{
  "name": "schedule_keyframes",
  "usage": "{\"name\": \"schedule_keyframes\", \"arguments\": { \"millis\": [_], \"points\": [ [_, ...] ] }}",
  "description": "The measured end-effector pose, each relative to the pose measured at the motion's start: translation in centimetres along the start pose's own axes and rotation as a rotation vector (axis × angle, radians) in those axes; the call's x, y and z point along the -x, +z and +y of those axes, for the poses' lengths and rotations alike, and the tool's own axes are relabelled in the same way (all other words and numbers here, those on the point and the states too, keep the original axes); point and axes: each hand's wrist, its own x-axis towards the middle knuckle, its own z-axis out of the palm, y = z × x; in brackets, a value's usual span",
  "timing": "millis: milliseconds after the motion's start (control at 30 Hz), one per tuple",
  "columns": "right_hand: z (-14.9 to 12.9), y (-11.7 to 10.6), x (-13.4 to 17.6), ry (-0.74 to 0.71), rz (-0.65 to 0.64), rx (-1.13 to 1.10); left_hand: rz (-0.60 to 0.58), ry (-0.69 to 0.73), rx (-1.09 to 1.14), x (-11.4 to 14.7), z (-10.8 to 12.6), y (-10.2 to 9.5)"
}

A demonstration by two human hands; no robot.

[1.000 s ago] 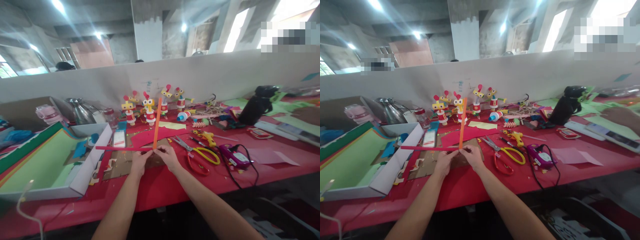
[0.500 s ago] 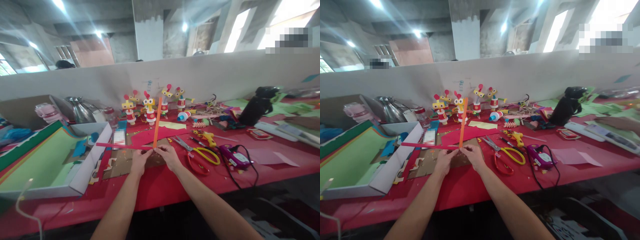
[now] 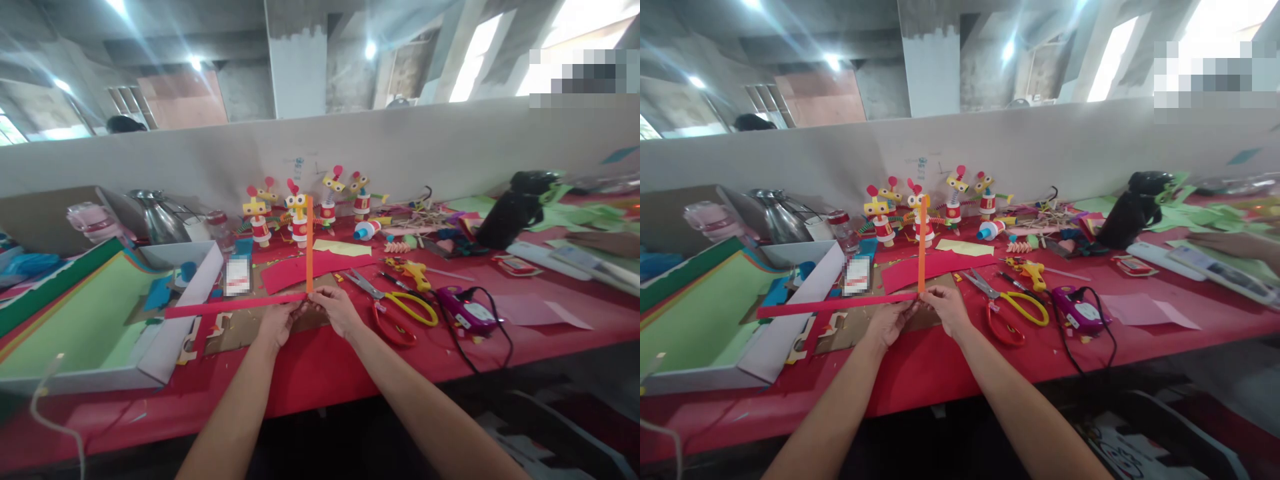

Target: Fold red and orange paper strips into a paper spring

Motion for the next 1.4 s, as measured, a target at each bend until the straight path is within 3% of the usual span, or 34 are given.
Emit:
{"name": "schedule_keyframes", "arguments": {
  "millis": [233, 567, 767, 1067, 1200, 1300, 1400],
  "points": [
    [0.2, 0.2, 0.1, -0.061, 0.02, 0.059, -0.073, 0.013, -0.035, -0.1, 0.0, -0.3],
    [0.7, 0.2, 0.0, -0.181, -0.036, 0.206, -0.016, 0.137, -0.113, -0.1, -0.4, 0.2],
    [1.2, 0.4, 0.1, -0.265, -0.002, 0.278, 0.066, 0.205, -0.148, -0.5, -0.9, -0.1],
    [0.3, 0.3, 0.3, -0.063, 0.051, 0.131, -0.042, 0.169, -0.086, 0.0, -0.5, 0.5],
    [0.7, 0.0, 0.1, -0.065, 0.018, 0.162, -0.012, 0.19, -0.2, 0.1, -0.3, 0.2],
    [0.7, 0.0, 0.0, -0.098, 0.038, 0.151, 0.007, 0.19, -0.182, 0.2, -0.1, 0.2],
    [0.7, 0.1, 0.0, -0.043, 0.004, 0.043, 0.005, 0.163, -0.138, 0.2, 0.0, 0.3]
  ]
}}
